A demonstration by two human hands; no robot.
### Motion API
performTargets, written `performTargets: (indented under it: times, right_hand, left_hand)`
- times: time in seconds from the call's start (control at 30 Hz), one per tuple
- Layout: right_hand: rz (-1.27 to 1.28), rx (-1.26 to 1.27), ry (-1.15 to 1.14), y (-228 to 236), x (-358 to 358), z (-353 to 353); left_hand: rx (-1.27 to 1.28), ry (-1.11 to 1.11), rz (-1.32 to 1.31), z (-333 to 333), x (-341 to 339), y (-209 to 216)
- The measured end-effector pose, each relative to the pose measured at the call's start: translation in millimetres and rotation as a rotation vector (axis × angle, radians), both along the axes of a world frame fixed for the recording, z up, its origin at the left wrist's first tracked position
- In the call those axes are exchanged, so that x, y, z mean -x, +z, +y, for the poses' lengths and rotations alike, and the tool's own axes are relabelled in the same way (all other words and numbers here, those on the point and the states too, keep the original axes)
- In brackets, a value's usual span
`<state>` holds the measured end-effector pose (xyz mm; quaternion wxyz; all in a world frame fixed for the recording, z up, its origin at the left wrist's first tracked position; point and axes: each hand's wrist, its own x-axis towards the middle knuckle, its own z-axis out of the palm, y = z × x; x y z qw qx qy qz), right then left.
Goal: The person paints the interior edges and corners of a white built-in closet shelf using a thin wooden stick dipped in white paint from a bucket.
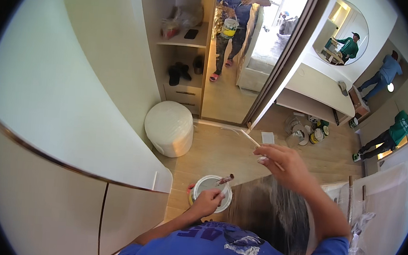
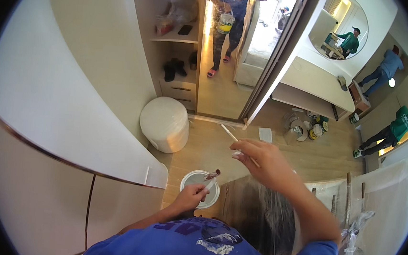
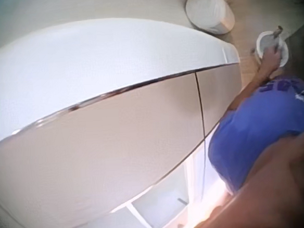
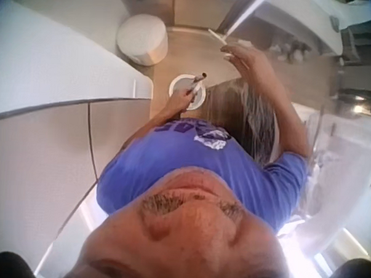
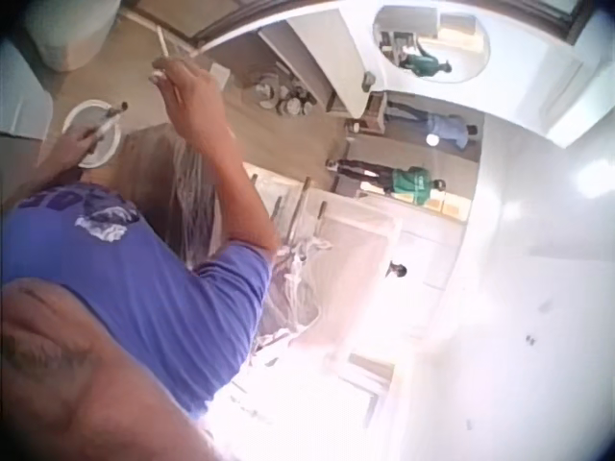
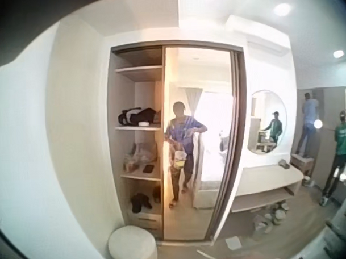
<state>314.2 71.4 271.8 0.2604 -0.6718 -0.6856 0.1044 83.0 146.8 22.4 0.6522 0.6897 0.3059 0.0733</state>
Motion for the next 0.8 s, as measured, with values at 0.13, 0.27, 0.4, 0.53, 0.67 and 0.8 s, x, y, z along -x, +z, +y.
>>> performTargets:
  times: [0.13, 0.27, 0.4, 0.53, 0.67, 0.8]
  right_hand:
    - [0.305, 0.275, -0.061, -20.9, -3.1, 9.2]
    - [0.113, 0.154, 0.110, -44.2, -4.1, 13.1]
    - [0.013, 0.103, 0.137, -63.9, -18.9, 7.7]
    - [0.115, 0.178, 0.061, -70.4, -20.0, 5.5]
    - [0.132, 0.226, 0.010, -75.2, -26.0, -2.9]
    - [0.169, 0.091, -0.078, -68.3, -28.3, -7.6]
  left_hand:
    - [-0.084, -0.159, -0.077, 29.0, -27.5, 19.3]
    - [-0.018, -0.277, -0.143, 53.9, -54.2, 66.7]
    - [-0.001, -0.360, -0.213, 58.0, -78.8, 111.2]
    - [-0.082, -0.343, -0.179, 59.8, -86.6, 135.8]
    - [-0.081, -0.265, -0.157, 33.4, -85.1, 123.0]
    - [-0.295, -0.177, -0.224, 20.8, -74.4, 115.8]
